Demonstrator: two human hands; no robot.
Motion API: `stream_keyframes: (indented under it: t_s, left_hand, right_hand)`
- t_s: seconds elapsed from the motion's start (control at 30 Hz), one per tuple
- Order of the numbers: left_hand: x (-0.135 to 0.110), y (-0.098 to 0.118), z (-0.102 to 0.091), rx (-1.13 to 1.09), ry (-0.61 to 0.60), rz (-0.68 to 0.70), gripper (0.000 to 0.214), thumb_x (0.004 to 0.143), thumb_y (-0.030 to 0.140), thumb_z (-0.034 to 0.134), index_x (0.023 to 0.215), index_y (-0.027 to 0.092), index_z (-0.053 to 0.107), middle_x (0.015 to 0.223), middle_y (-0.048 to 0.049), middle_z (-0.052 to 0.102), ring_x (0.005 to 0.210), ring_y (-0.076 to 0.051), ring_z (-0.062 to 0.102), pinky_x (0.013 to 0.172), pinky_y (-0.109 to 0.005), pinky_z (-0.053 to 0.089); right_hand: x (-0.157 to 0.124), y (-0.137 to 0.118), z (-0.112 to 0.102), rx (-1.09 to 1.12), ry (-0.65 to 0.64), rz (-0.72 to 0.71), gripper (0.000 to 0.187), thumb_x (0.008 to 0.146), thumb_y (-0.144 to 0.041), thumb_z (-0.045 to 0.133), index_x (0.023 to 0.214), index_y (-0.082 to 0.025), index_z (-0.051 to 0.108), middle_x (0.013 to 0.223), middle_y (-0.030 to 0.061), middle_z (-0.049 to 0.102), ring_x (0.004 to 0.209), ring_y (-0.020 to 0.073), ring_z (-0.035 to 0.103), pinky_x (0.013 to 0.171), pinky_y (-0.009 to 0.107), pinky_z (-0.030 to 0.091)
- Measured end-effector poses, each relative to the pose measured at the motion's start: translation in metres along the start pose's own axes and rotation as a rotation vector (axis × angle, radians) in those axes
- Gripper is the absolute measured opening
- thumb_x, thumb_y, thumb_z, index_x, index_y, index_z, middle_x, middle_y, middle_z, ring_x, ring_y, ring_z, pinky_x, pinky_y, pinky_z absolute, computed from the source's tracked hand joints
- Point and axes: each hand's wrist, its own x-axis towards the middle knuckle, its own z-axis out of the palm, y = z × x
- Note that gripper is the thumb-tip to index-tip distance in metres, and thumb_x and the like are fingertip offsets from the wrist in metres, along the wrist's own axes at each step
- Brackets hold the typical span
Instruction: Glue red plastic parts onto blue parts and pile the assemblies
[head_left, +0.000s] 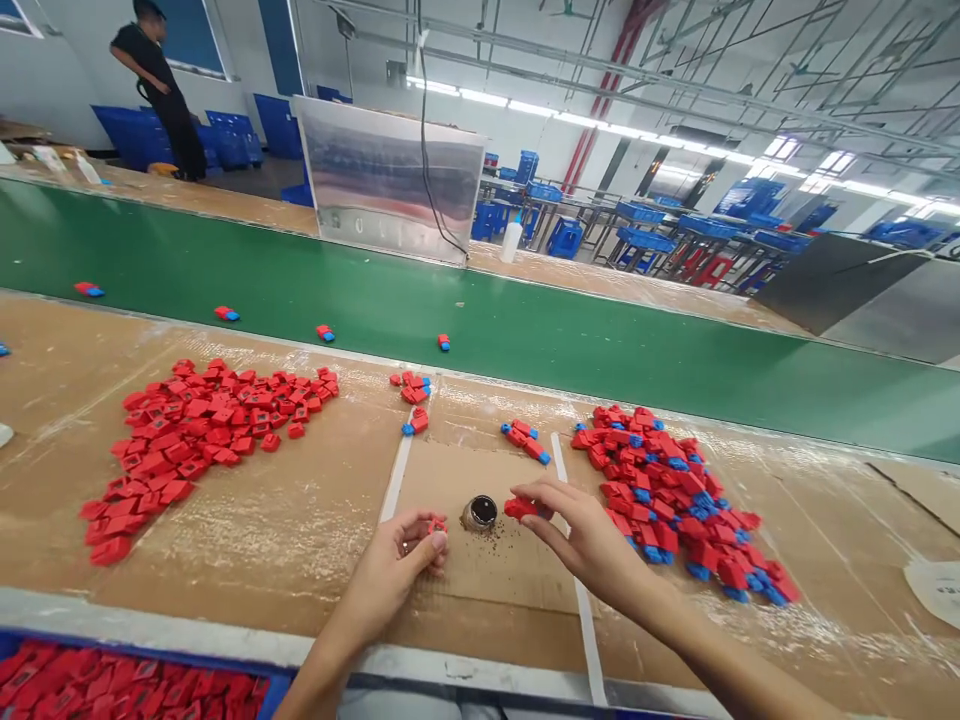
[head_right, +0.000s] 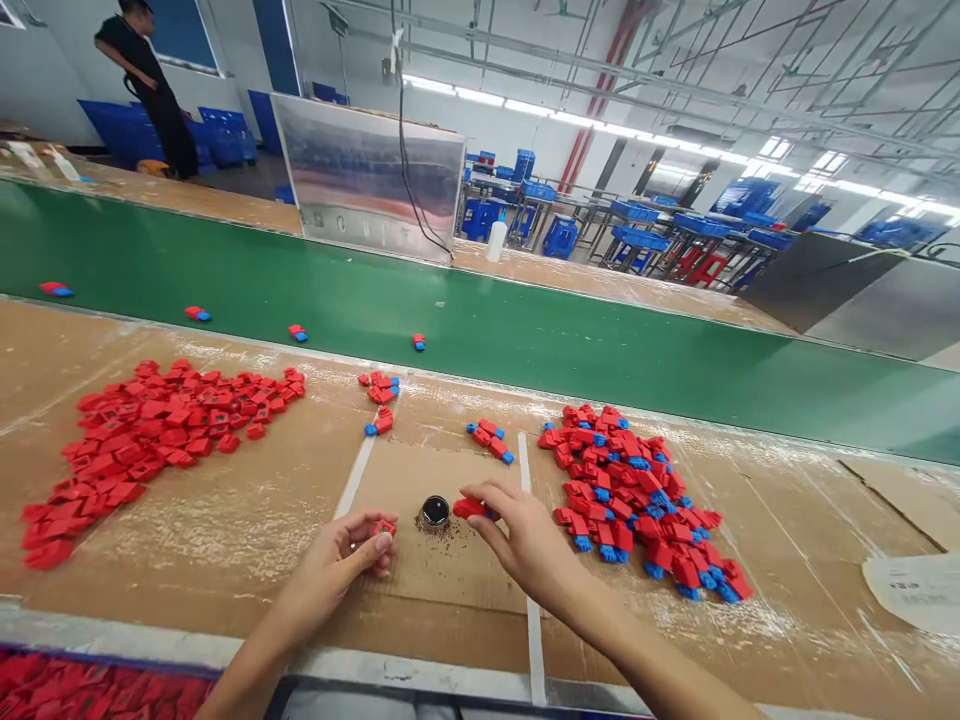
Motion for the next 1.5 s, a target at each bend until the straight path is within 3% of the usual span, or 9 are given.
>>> stream_keyframes:
  t_s: [0.2, 0.43, 0.83, 1.03, 1.27, 1.5]
  left_hand:
    - [-0.006, -0.013, 0.014, 0.041, 0.024, -0.01, 0.036, 0.081, 0.043, 0.068, 0.101, 0.013, 0.063, 0.064, 0.0023, 0.057, 0.053, -0.009, 0.05, 0.048, -0.02, 0.043]
    - [-0.01, -0.02, 0.015, 0.0, 0.035, 0.017, 0.039, 0.08, 0.034, 0.07, 0.113, 0.014, 0.063, 0.07, 0.0028, 0.055, 0.064, -0.012, 0.055, 0.06, -0.024, 0.051]
    - [-0.014, -0.024, 0.013, 0.014, -0.039, 0.03, 0.026, 0.082, 0.029, 0.067, 0.103, 0.015, 0.064, 0.068, 0.0047, 0.051, 0.061, -0.01, 0.051, 0.058, -0.022, 0.049]
    - [-0.018, -0.024, 0.012, -0.024, -0.112, 0.008, 0.021, 0.08, 0.024, 0.07, 0.098, 0.015, 0.065, 0.075, 0.0021, 0.057, 0.068, -0.01, 0.053, 0.064, -0.021, 0.045]
    - [-0.015, -0.027, 0.01, -0.044, -0.129, -0.024, 0.024, 0.078, 0.022, 0.071, 0.1, 0.015, 0.067, 0.076, 0.0011, 0.059, 0.071, -0.011, 0.054, 0.066, -0.022, 0.045]
    - [-0.016, -0.024, 0.011, -0.014, -0.151, -0.016, 0.023, 0.079, 0.023, 0.07, 0.1, 0.014, 0.067, 0.072, 0.0019, 0.057, 0.068, -0.011, 0.053, 0.065, -0.023, 0.046]
  right_hand:
    - [-0.003, 0.0, 0.017, -0.061, 0.046, -0.052, 0.014, 0.098, -0.025, 0.052, 0.11, -0.021, 0.058, 0.101, 0.0069, 0.065, 0.09, 0.0213, 0.063, 0.076, 0.032, 0.051]
    - [0.0, -0.002, 0.021, -0.083, 0.017, -0.097, 0.012, 0.098, -0.022, 0.052, 0.109, -0.021, 0.057, 0.101, 0.0055, 0.064, 0.088, 0.02, 0.062, 0.076, 0.03, 0.049]
    - [0.001, -0.005, 0.021, -0.107, 0.006, -0.139, 0.012, 0.099, -0.02, 0.05, 0.109, -0.021, 0.057, 0.102, 0.0059, 0.064, 0.09, 0.0199, 0.062, 0.076, 0.029, 0.049]
    - [0.008, -0.009, 0.016, -0.11, 0.016, -0.165, 0.012, 0.099, -0.021, 0.051, 0.108, -0.021, 0.058, 0.101, 0.0061, 0.064, 0.088, 0.0192, 0.062, 0.075, 0.029, 0.049]
    - [0.005, -0.031, 0.014, 0.02, 0.027, -0.136, 0.012, 0.097, -0.022, 0.056, 0.108, -0.021, 0.059, 0.099, 0.0053, 0.065, 0.087, 0.0176, 0.062, 0.076, 0.027, 0.049]
    - [-0.011, -0.037, 0.035, 0.109, -0.044, -0.1, 0.017, 0.096, -0.019, 0.056, 0.112, -0.022, 0.059, 0.1, 0.0058, 0.064, 0.089, 0.0176, 0.062, 0.077, 0.026, 0.05]
